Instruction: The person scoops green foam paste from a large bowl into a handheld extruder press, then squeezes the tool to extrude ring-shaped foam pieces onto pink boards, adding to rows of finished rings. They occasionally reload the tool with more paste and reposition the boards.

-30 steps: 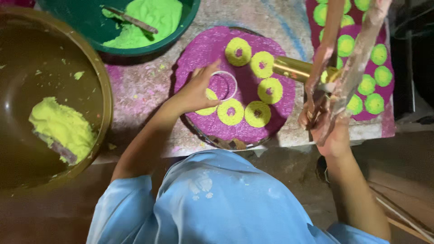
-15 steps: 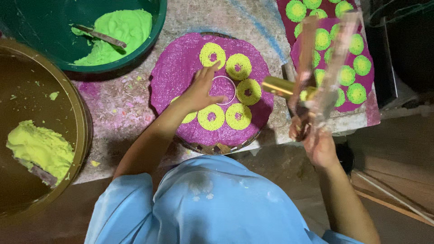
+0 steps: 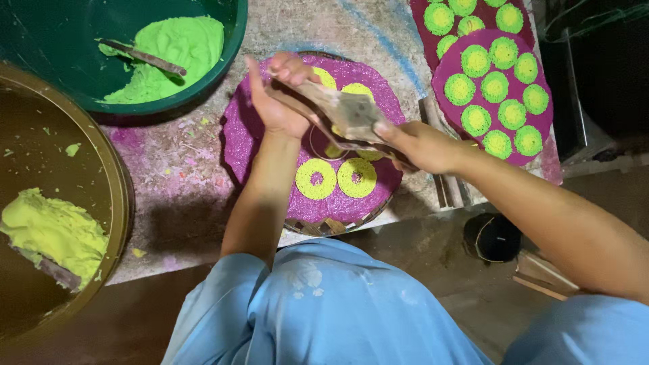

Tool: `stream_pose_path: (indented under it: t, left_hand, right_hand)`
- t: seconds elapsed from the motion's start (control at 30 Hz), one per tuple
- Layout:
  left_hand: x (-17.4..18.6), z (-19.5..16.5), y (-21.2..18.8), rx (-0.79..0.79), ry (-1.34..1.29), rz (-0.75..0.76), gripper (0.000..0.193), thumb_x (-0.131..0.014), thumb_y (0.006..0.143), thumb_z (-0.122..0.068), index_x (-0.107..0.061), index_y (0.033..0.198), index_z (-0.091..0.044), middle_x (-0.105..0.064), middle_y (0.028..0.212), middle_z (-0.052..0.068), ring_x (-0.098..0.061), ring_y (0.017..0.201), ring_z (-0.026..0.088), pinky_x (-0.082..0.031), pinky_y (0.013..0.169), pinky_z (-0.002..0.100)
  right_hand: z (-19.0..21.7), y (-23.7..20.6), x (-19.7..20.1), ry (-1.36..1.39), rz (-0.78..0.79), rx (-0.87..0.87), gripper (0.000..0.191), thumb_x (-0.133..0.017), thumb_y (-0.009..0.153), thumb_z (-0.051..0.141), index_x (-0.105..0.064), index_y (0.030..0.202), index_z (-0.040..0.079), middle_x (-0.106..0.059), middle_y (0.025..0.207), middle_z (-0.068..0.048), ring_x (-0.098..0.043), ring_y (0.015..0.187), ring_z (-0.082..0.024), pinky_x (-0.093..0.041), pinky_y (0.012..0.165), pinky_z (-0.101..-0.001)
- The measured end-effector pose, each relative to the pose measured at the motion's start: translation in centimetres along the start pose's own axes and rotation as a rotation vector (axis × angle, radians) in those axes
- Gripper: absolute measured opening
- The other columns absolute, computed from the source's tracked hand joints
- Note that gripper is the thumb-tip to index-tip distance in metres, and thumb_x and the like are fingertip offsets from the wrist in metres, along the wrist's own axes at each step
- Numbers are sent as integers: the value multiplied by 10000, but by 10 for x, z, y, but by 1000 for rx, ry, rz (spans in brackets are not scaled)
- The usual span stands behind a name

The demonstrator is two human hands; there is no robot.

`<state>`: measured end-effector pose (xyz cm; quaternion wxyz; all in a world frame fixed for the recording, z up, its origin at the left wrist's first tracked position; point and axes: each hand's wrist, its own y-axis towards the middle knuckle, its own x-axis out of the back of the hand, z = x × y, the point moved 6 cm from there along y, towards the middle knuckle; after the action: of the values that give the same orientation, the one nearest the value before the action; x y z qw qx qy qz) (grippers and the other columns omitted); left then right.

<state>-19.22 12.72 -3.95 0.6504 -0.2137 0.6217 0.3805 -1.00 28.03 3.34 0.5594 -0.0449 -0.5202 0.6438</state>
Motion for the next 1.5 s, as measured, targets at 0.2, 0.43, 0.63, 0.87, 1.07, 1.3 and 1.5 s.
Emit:
stream_pose_path:
  t: [0.2, 0.43, 0.63, 0.87, 1.07, 1.3, 1.5]
  left_hand:
    - [18, -23, -6, -69, 47, 32, 508, -460, 999, -665, -518, 856, -180, -496, 742, -53, -511, 716, 123, -544, 849, 374]
    - [39, 8, -1, -88, -91, -109, 357, -490, 967, -510, -482, 796, -196, -450, 689, -71, -463, 663, 110, -505, 756, 344]
    - [29, -4, 24, -115, 61, -21, 395, -472, 982, -536, -478, 788, -192, -404, 650, -80, -422, 615, 95, -470, 712, 338]
    - [23, -35, 12, -137, 140, -103, 436, -454, 973, -556, -468, 762, -175, -386, 612, -69, -382, 556, 104, -431, 649, 334]
    - [41, -9, 2, -197, 82, -267, 428, -387, 973, -521, -456, 713, -189, -360, 561, -76, -364, 493, 98, -407, 554, 329]
    - [13, 3, 31, -134, 77, -73, 411, -363, 975, -486, -516, 774, -161, -482, 655, -34, -469, 618, 139, -476, 704, 363]
    - [36, 15, -12, 391, 589, -584, 784, -181, 1087, -586, -550, 1435, 12, -698, 1198, 140, -719, 879, 219, -598, 786, 387]
  right_hand:
    - [26, 8, -14, -103, -65, 74, 845, -288, 967, 720, -679, 763, -1, -670, 628, -124, -674, 603, -225, -543, 652, -404]
    - [24, -7, 10, -281, -181, 4, 741, -366, 988, 655, -727, 1019, 10, -717, 757, -240, -724, 844, -389, -514, 832, -509]
    - [39, -7, 11, -245, -354, 159, 643, -419, 996, 586, -709, 1176, 41, -706, 891, -270, -681, 926, -465, -495, 828, -541]
    - [41, 15, -15, -161, -287, 233, 628, -422, 1028, 549, -698, 1047, -15, -683, 815, -265, -686, 796, -434, -514, 771, -508]
    - [33, 5, -4, -225, -221, 136, 667, -400, 1054, 569, -721, 982, -12, -688, 764, -248, -703, 763, -402, -513, 771, -509]
    - [24, 4, 21, -304, -406, 185, 553, -488, 1054, 505, -732, 1114, 12, -681, 838, -298, -672, 838, -458, -515, 782, -539]
    - [6, 9, 16, -97, -420, 402, 503, -515, 1049, 443, -698, 1055, -25, -703, 827, -189, -680, 756, -299, -512, 728, -453]
